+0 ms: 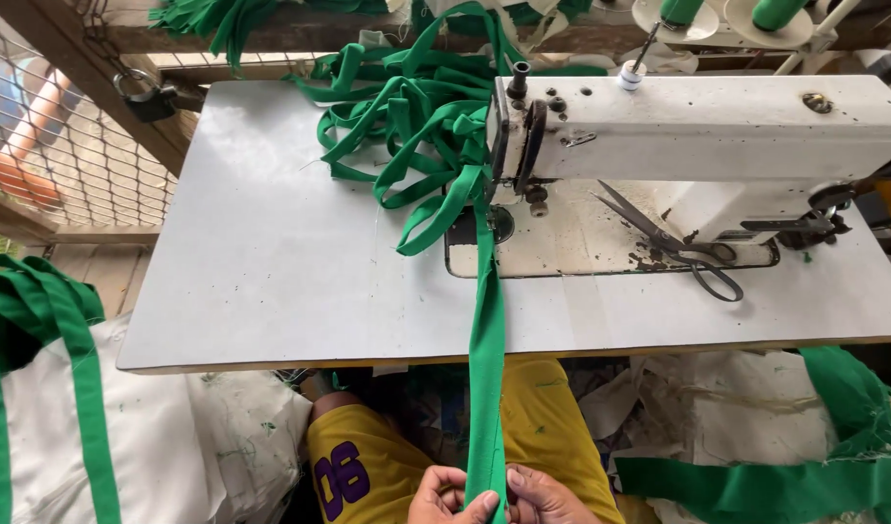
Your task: Folding and sewing green fabric straps using an industrial sewing machine to create loops.
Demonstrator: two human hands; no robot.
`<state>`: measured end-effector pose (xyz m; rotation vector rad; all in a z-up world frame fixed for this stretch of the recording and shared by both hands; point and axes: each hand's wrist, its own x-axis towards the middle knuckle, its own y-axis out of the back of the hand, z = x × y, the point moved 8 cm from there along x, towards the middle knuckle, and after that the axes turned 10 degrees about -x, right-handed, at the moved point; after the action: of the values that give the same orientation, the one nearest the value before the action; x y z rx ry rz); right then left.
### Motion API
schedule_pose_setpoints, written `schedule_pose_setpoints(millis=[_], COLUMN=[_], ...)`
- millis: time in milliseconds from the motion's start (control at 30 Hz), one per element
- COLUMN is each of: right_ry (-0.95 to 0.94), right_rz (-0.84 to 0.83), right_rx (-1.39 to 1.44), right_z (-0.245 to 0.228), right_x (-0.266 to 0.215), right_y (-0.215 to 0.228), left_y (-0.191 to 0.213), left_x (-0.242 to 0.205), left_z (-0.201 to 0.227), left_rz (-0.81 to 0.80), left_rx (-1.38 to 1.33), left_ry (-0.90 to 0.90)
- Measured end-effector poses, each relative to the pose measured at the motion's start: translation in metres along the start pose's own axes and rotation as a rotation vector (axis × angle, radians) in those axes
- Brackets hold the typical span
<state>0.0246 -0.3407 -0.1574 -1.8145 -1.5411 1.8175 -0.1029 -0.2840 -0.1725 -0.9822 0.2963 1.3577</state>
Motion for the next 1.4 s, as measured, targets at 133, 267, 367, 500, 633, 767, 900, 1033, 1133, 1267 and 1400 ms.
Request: schedule_pose_setpoints(millis=[133, 267, 367, 500, 633, 767, 900, 1033, 1133, 1267, 1400], right_ry=[-0.039, 0.002, 0.103, 0.353, 0.408, 0.51, 0.568, 0.772, 0.964, 1.111, 1.216], right_rz=[-0.069, 0.144, 0.325, 0.402, 0.413, 0.431, 0.549, 0.635, 0.57, 0.504, 0.489], right_rx=[0.006, -0.057, -0.229, -0.634, -0.511, -0.605, -0.954, -1.205, -1.293, -1.388, -1.462], right_z=[0.017, 0.003, -0.014, -0.023, -0.031, -0.039, -0.049, -0.058, -0.066, -0.067, -0.068], right_x=[0.016, 0.006, -0.003, -0.034, -0.065, -0.083, -0.094, -0.112, -0.122, -0.129, -0.135], right_y=[0.035, 0.027, 0.033, 0.015, -0.027, -0.042, -0.052, -0.07, -0.096, -0.12, -0.134], left_y=[-0.004, -0.007, -0.016, -0.057, -0.058, -0.063, -0.069, -0.071, -0.079, -0.094, -0.108], left_x=[-0.004, 0.001, -0.006, -0.062, -0.086, -0.096, -0.098, -0.103, -0.112, -0.122, -0.132], left_z=[0.006, 0.009, 0.033, 0.072, 0.08, 0.089, 0.097, 0.098, 0.111, 0.125, 0.133], left_rz=[-0.06, -0.054, -0.048, -0.234, -0.116, -0.13, -0.155, -0.122, -0.116, -0.149, -0.233], left_rx=[0.094, 0.179, 0.532, 0.593, 0.341, 0.423, 0.478, 0.59, 0.708, 0.777, 0.86], left_ry=[-0.001, -0.119, -0.116, -0.201, -0.135, -0.207, -0.285, -0.391, -0.519, -0.701, -0.852])
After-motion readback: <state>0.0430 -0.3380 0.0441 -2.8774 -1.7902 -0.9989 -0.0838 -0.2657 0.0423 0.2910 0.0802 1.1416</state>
